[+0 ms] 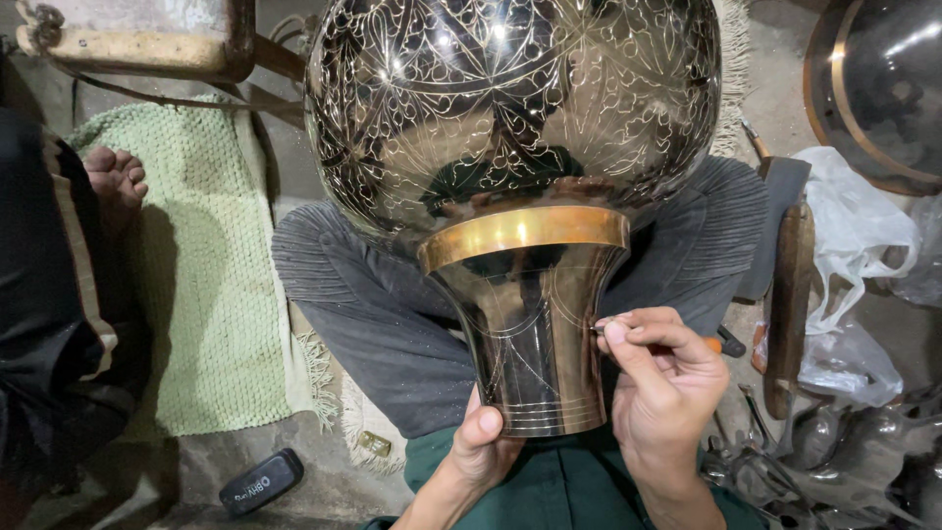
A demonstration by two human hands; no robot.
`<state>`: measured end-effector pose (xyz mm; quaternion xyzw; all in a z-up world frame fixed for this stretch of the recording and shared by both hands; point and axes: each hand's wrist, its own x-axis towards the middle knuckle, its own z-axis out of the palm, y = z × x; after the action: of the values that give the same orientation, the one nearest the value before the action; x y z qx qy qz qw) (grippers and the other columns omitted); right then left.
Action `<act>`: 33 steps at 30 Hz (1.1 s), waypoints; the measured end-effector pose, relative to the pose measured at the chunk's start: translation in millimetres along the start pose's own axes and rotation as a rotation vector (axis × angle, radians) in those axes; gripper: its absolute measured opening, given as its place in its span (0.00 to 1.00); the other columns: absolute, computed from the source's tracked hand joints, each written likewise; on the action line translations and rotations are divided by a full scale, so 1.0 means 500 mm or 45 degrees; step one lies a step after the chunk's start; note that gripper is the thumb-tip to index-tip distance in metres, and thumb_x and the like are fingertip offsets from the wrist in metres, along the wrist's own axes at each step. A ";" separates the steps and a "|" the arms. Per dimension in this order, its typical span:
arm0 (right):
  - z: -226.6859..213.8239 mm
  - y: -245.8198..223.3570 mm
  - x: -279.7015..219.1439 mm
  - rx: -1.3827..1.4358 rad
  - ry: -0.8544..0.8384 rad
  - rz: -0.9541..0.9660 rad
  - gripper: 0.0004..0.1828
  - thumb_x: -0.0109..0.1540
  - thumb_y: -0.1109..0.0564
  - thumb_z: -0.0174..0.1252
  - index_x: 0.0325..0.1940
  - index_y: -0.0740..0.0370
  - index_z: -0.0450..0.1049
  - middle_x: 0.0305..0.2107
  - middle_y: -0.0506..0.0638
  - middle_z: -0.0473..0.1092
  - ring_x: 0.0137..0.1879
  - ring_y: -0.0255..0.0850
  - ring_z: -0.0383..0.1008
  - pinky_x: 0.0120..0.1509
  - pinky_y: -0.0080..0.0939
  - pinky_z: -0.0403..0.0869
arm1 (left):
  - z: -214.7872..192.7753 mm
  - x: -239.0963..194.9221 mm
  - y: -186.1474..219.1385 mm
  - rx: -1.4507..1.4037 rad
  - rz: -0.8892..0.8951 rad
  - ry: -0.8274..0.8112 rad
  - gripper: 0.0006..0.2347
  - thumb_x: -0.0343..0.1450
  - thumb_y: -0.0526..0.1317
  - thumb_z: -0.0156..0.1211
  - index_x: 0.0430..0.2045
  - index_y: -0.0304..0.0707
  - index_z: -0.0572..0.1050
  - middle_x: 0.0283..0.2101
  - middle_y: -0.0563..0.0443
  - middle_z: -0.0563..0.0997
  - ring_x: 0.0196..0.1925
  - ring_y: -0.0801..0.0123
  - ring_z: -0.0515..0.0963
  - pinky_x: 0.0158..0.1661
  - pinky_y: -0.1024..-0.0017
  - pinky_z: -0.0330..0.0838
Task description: The person sits on the floor and uses a small hand tool to engrave geometric patterns onto the neck of a large, polished metal vase. They hold the vase steady with one hand while carefully carving lines with the other, occasionally rotating the vase to access different sections.
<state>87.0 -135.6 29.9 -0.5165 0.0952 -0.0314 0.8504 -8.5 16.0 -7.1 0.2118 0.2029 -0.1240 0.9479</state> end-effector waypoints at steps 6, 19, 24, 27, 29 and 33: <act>-0.005 0.000 -0.002 0.032 -0.049 0.004 0.08 0.63 0.77 0.59 0.40 0.69 0.76 0.40 0.59 0.74 0.47 0.45 0.80 0.55 0.39 0.81 | 0.006 0.003 0.006 0.089 -0.045 0.062 0.46 0.57 0.56 0.74 0.67 0.33 0.58 0.59 0.43 0.73 0.61 0.58 0.74 0.61 0.58 0.69; -0.003 0.003 -0.008 0.031 -0.005 -0.004 0.09 0.63 0.77 0.59 0.40 0.69 0.76 0.41 0.58 0.74 0.48 0.43 0.79 0.54 0.37 0.81 | 0.014 0.006 0.011 0.078 -0.020 0.002 0.45 0.59 0.55 0.73 0.68 0.31 0.57 0.61 0.43 0.72 0.63 0.58 0.73 0.64 0.56 0.66; -0.002 0.002 -0.013 0.068 -0.004 -0.004 0.09 0.63 0.77 0.59 0.39 0.68 0.76 0.41 0.58 0.74 0.48 0.43 0.80 0.54 0.37 0.81 | 0.026 0.008 0.018 0.109 -0.027 0.017 0.46 0.58 0.56 0.73 0.68 0.32 0.57 0.62 0.44 0.71 0.64 0.57 0.72 0.65 0.56 0.65; 0.001 0.001 -0.019 0.078 0.034 0.006 0.09 0.63 0.77 0.59 0.39 0.69 0.76 0.41 0.58 0.74 0.47 0.44 0.80 0.54 0.37 0.81 | 0.032 0.009 0.021 0.098 -0.013 -0.014 0.46 0.59 0.56 0.73 0.68 0.30 0.57 0.63 0.42 0.71 0.65 0.57 0.72 0.65 0.56 0.65; 0.002 0.001 -0.023 0.066 0.033 -0.008 0.09 0.63 0.78 0.59 0.39 0.69 0.76 0.41 0.58 0.74 0.47 0.43 0.80 0.55 0.37 0.81 | 0.033 0.009 0.022 0.098 -0.022 -0.010 0.46 0.58 0.56 0.73 0.68 0.31 0.57 0.62 0.42 0.71 0.65 0.56 0.72 0.65 0.56 0.65; 0.000 0.001 -0.028 0.043 0.037 -0.022 0.09 0.63 0.78 0.59 0.38 0.68 0.76 0.40 0.58 0.74 0.47 0.43 0.80 0.55 0.36 0.81 | 0.031 0.007 0.019 0.100 -0.012 -0.016 0.46 0.58 0.57 0.73 0.68 0.31 0.57 0.63 0.42 0.71 0.65 0.56 0.71 0.66 0.56 0.64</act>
<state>73.3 -133.2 31.2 -0.5025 0.1025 -0.0477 0.8572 3.0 17.1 7.4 0.2470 0.1928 -0.1376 0.9396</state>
